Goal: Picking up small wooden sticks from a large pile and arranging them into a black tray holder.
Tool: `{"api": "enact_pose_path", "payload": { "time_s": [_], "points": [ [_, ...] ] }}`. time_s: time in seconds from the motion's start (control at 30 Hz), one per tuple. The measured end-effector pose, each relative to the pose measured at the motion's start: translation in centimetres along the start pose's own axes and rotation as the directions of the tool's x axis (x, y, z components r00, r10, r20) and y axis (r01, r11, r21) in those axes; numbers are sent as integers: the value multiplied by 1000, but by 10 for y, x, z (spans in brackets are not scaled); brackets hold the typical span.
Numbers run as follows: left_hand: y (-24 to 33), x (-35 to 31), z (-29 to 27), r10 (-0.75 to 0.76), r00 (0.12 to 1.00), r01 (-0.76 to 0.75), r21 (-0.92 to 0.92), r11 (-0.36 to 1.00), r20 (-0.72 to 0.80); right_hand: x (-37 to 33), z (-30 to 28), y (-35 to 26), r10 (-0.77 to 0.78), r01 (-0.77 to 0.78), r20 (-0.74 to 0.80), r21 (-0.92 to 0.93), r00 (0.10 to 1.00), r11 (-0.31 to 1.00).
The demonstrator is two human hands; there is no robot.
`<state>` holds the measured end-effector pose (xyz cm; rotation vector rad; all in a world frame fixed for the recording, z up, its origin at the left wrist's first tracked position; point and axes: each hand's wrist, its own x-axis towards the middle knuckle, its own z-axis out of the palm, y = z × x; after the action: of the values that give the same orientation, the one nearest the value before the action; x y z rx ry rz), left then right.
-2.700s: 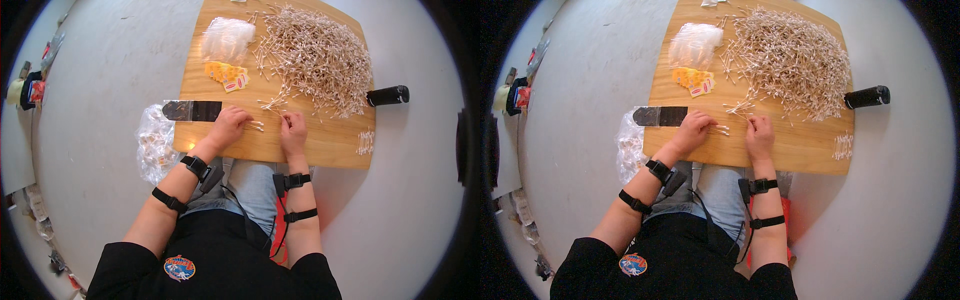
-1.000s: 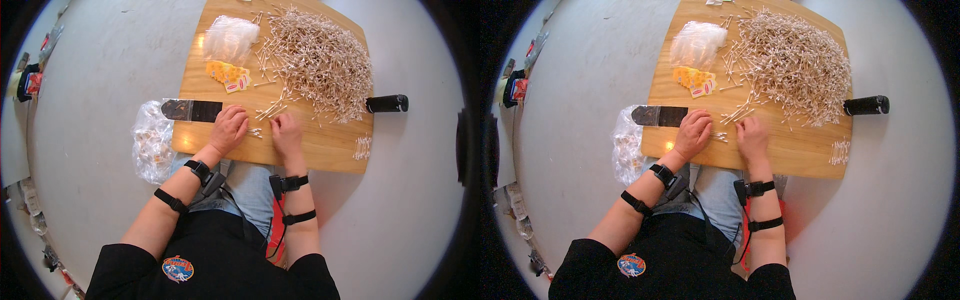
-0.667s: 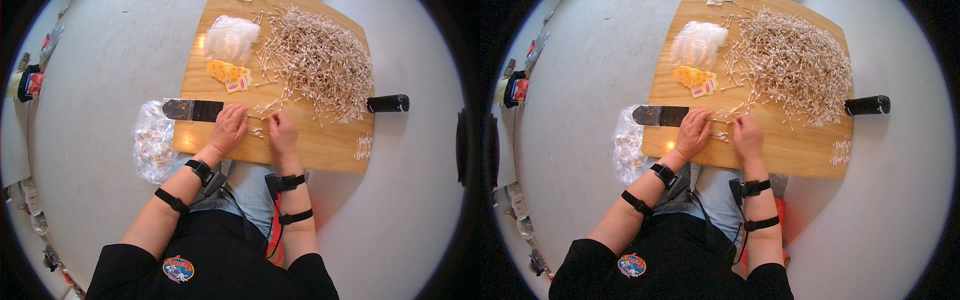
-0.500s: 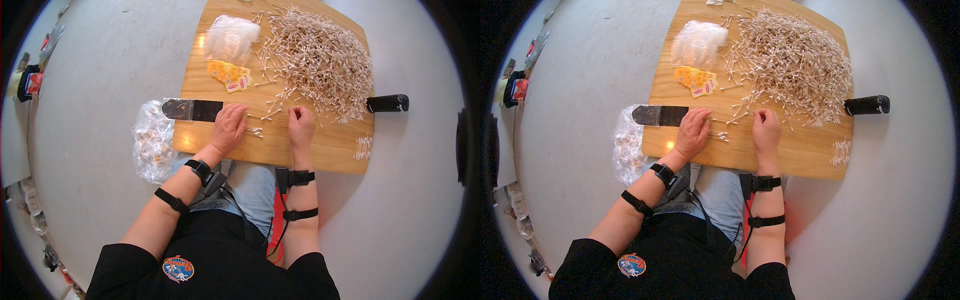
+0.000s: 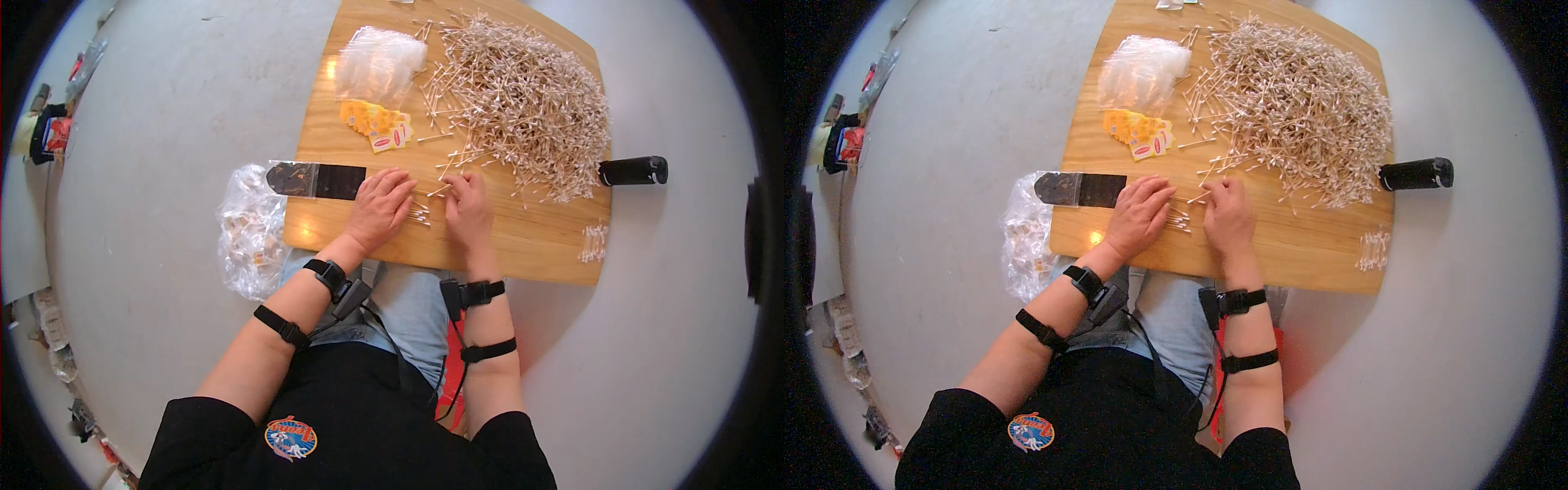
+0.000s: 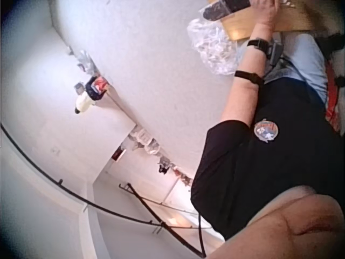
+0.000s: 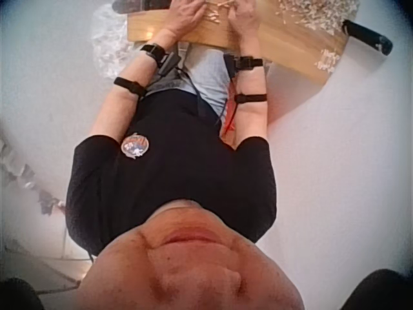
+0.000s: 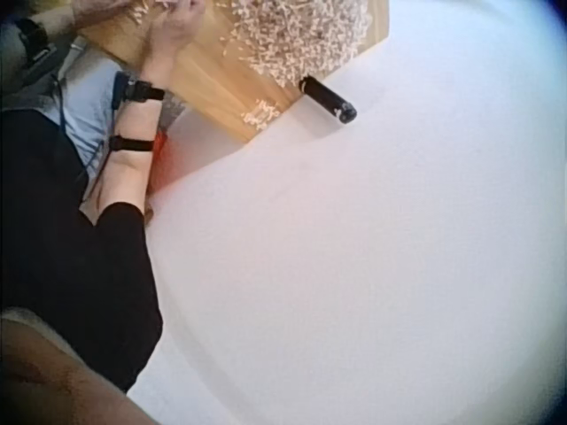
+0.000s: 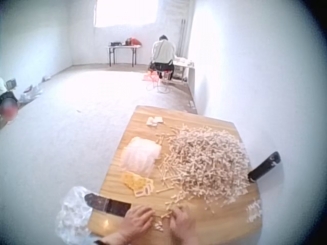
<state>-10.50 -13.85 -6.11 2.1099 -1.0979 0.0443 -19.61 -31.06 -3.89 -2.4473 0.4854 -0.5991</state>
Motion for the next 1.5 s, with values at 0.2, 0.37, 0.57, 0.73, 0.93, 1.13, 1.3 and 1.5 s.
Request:
{"api": "enact_pose_path", "payload": {
  "time_s": [0.2,0.37,0.57,0.73,0.93,1.13,1.3,1.5],
  "points": [
    [2,1,-2,25,999,-26,13,1000,31,4,-14,27,6,-5,173,-6,985,1000],
    [0,0,-6,32,999,-32,-7,999,39,-9,-18,26,101,-99,119,-25,988,995],
    [-3,-2,-5,-34,999,38,-124,991,35,-12,7,3,115,-120,143,26,983,992],
    [2,1,-4,-73,997,73,-125,990,3,12,22,-9,220,-219,5,-80,976,972],
    [2,2,-6,45,999,-44,-63,997,26,11,24,6,281,-281,-8,-42,960,959],
    [-3,1,-7,-51,992,67,-144,987,112,-14,7,19,99,-104,82,59,992,993],
    [3,3,-6,27,1000,-26,-30,999,15,-6,6,4,168,-200,151,230,974,953],
    [3,3,-5,17,1000,-15,-65,998,22,36,3,9,39,-46,-41,-190,998,981]
  ]
}}
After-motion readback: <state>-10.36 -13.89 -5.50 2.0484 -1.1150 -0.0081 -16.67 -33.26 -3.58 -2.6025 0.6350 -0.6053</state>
